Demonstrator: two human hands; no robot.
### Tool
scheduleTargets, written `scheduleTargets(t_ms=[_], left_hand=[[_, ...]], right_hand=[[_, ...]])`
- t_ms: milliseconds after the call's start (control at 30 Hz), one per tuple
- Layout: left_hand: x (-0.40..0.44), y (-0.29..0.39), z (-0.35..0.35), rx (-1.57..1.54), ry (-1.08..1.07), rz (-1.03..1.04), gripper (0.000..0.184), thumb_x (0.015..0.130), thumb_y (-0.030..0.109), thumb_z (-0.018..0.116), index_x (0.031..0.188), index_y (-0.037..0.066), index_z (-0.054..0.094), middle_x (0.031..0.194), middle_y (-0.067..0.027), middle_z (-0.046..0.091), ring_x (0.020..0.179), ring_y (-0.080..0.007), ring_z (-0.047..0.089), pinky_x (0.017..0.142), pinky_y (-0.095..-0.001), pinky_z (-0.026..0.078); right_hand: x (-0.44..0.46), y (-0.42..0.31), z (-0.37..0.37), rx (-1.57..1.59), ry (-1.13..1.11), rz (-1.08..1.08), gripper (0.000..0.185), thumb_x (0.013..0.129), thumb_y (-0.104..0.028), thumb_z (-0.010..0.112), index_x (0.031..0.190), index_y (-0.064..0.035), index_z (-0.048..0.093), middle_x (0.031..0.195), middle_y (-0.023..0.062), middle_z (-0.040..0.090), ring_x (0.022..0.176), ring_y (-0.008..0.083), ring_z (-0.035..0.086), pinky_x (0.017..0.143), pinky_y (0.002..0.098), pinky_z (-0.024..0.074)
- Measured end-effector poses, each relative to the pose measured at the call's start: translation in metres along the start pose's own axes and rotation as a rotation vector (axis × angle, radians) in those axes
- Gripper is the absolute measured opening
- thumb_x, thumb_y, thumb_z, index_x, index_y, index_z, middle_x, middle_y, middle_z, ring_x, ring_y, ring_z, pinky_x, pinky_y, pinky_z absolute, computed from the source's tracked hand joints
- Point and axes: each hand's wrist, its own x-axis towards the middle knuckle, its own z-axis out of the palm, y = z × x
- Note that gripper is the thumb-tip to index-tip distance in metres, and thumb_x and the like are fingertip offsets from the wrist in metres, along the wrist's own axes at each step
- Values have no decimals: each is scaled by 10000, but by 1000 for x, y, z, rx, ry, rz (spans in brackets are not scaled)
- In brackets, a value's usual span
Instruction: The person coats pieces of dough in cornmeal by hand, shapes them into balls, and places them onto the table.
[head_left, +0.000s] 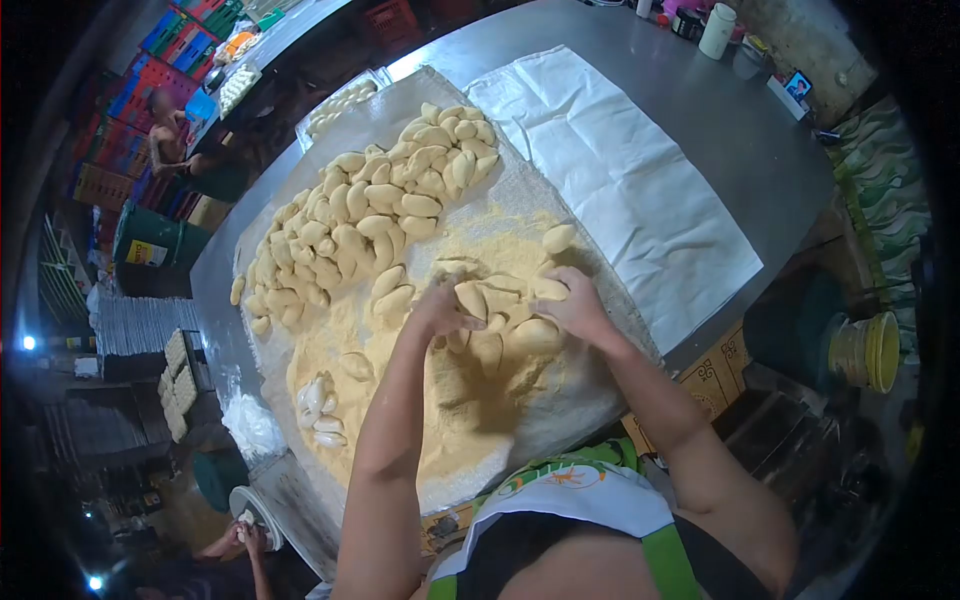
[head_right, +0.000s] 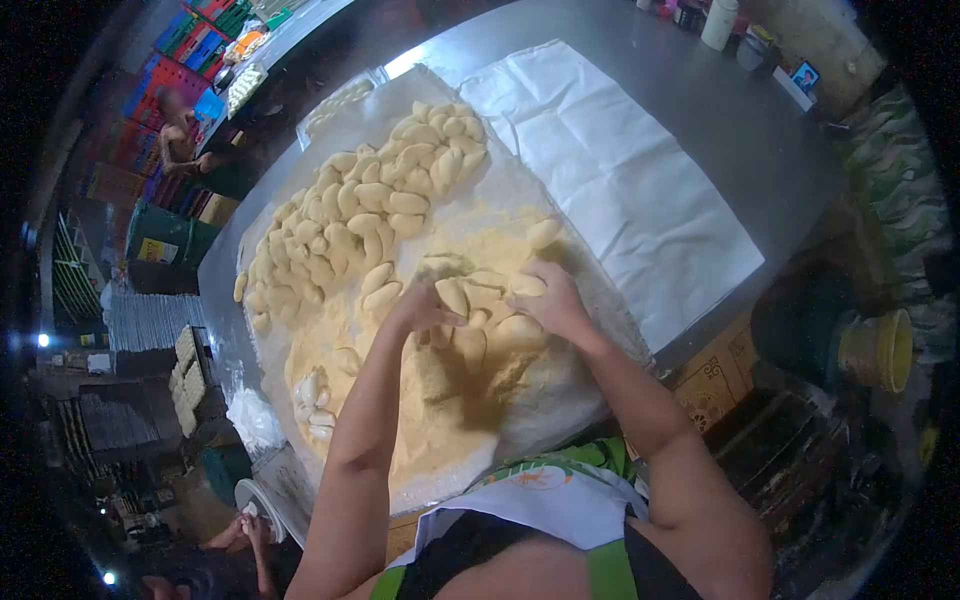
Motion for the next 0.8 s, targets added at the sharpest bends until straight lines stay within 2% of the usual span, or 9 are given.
scheduleTargets(t_ms=[33,100,200,300,367,467,600,733,800], left_hand=[[2,8,-2,-57,-208,-57,966,580,363,939,1420,153,508,1415,-248,468,1336,-402,455,1089,-462,419],[-2,12,2,-78,-218,-4,1007,579,388,936,1441,140,478,1453,-263,409,1348,-422,428,1088,-479,416],[-8,20,2,-107,-227,128,1092,578,440,930,1484,113,416,1529,-294,291,1371,-461,376,1085,-513,409],[-17,35,4,341,-113,122,1177,559,407,933,1534,149,328,1560,-308,198,1397,-531,292,1091,-552,401],[-17,48,13,331,-139,57,1175,554,393,939,1533,177,325,1577,-290,180,1418,-529,254,1092,-573,394],[-8,64,17,321,-175,-55,1176,546,367,950,1530,235,319,1611,-255,143,1460,-526,179,1094,-617,380],[0,73,15,400,-250,-60,1159,546,336,929,1532,224,330,1555,-297,231,1400,-533,280,1053,-577,431],[1,63,24,333,-177,-47,1133,540,316,925,1512,224,351,1540,-286,268,1370,-530,319,1030,-584,448],[1,62,28,320,-156,-44,1077,546,293,917,1481,197,392,1516,-264,326,1351,-521,345,1021,-570,456]], right_hand=[[3,-9,-9,102,25,8,458,803,-169,800,1199,-21,626,1137,185,630,1089,350,612,967,397,481],[4,-8,-14,210,42,22,429,824,-181,788,1193,-23,634,1125,186,643,1081,344,625,960,392,486],[-8,14,-21,-70,-7,41,443,864,-224,760,1228,-18,615,1153,186,665,1097,331,647,948,361,493],[-18,2,-17,143,-41,135,540,842,-321,777,1268,-39,603,1267,208,614,1186,364,598,977,409,479],[-16,-6,-25,252,-54,189,590,830,-370,785,1289,-50,597,1325,219,589,1231,381,573,991,433,472],[9,-15,-53,-529,-34,-25,849,752,-480,822,1440,-113,485,1478,256,425,1331,458,448,1050,541,407],[47,46,-40,-578,-250,-174,1130,615,-536,874,1543,-176,338,1574,273,237,1400,510,313,1098,613,329],[16,59,21,-723,-219,-597,1187,597,-476,882,1573,-196,267,1579,277,210,1406,491,307,1100,597,344],[27,52,21,-745,-259,-540,1126,611,-446,873,1554,-198,310,1570,268,237,1386,485,336,1088,583,362]])
